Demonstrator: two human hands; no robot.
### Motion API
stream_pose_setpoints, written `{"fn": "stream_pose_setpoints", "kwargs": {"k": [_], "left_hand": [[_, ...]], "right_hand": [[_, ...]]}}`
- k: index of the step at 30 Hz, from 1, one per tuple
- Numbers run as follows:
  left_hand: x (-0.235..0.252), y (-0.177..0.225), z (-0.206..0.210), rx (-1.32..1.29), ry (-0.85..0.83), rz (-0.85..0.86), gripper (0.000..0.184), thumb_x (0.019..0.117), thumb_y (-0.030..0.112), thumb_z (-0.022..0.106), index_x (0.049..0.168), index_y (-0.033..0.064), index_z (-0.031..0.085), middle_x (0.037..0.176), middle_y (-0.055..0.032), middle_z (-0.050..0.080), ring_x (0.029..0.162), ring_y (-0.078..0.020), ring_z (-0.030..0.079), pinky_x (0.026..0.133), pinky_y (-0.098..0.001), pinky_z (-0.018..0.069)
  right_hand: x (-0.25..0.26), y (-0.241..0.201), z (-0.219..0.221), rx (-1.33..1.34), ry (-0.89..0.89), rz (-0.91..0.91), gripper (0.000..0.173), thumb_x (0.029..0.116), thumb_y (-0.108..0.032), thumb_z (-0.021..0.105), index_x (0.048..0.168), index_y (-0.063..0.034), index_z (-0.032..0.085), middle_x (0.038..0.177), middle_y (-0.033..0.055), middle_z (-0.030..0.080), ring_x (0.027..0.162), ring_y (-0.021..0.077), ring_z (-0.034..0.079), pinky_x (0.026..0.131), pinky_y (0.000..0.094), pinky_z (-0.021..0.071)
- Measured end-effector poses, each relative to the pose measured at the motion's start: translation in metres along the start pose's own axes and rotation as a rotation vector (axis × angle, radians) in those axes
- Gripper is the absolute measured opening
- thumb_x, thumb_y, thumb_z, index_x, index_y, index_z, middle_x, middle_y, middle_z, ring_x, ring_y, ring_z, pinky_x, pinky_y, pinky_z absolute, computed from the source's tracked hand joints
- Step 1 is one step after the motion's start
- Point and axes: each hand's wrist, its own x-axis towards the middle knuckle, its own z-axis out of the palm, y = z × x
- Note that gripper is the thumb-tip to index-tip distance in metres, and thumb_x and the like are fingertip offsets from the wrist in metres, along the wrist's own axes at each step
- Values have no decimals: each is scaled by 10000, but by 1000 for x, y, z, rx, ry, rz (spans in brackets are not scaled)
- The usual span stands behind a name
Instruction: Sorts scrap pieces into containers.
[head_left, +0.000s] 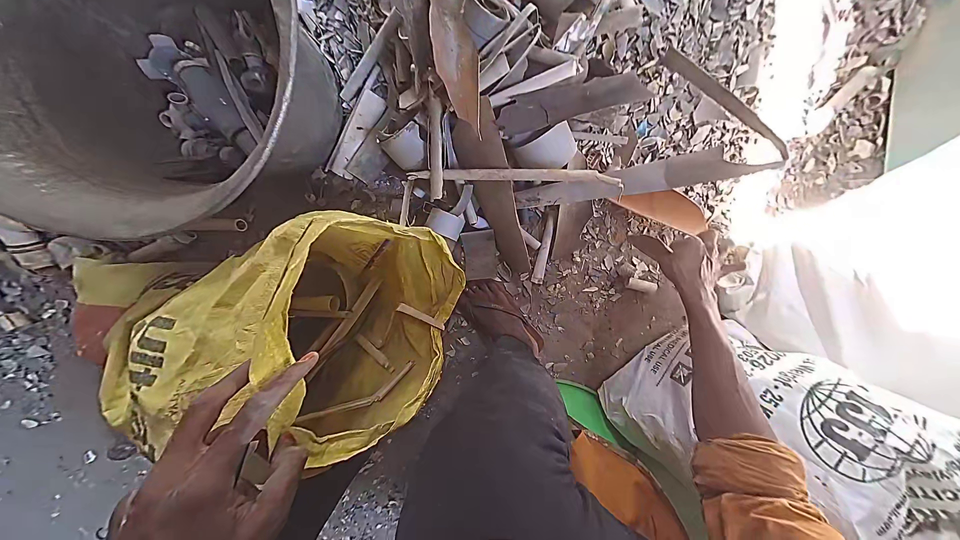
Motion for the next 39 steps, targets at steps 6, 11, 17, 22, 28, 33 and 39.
{"fn": "stream_pose_setpoints", "kwargs": {"k": [6, 11, 17, 22, 28, 33, 39], "left_hand": [[1, -11, 4, -9, -7, -6, 566, 898, 157, 569, 1460, 95, 558, 1446, -353, 470, 1209, -475, 575, 929, -570, 504], [4, -9, 8, 3, 13, 3, 553, 904, 172, 545, 1453, 113, 571, 1445, -355, 477, 1219, -492, 568, 943, -576, 497], [5, -6, 5, 23, 48, 11, 546, 900, 188, 536, 1441, 137, 587, 1460, -335, 472, 1200, -495, 583, 890, -589, 518], [0, -3, 9, 20, 37, 40, 555, 891, 153, 541, 1443, 129, 585, 1451, -355, 473, 1192, -525, 579, 904, -614, 504], [-2, -6, 8, 44, 96, 74, 573, 860, 142, 534, 1429, 144, 597, 1456, -334, 478, 1142, -538, 600, 803, -645, 518], [-1, -8, 19, 86, 190, 102, 571, 825, 161, 521, 1383, 190, 638, 1433, -259, 535, 1043, -492, 653, 733, -641, 529], [0, 2, 4, 27, 266, -58, 633, 822, 61, 608, 1448, 157, 591, 1487, -180, 532, 1063, -450, 677, 791, -651, 547]], "right_hand": [[156, 33, 58, -48, 2, -258, 479, 948, -366, 686, 1249, 7, 672, 1453, 307, 508, 1389, 501, 438, 1059, 737, 355], [192, 35, 85, -50, -199, -128, 613, 840, -236, 829, 1313, 72, 590, 1343, 351, 573, 1293, 541, 517, 1017, 754, 391], [120, 54, 76, -40, -164, -174, 311, 865, -213, 791, 1042, 29, 708, 1289, 331, 577, 1259, 530, 505, 937, 781, 369], [44, 73, 54, 31, -387, 0, 416, 884, -194, 767, 1188, 69, 661, 1213, 345, 626, 1176, 490, 592, 979, 672, 439], [-11, 96, 156, 112, -257, -13, 627, 793, -133, 785, 1365, 26, 586, 1440, 313, 498, 1316, 474, 509, 1056, 619, 434], [-41, 70, 184, 39, -226, -197, 685, 800, -130, 791, 1415, 26, 531, 1371, 298, 577, 1282, 493, 537, 1039, 653, 421], [-68, 1, 121, 96, -195, -392, 664, 743, -107, 797, 1359, 4, 577, 1327, 274, 609, 1237, 487, 565, 977, 669, 438]]}}
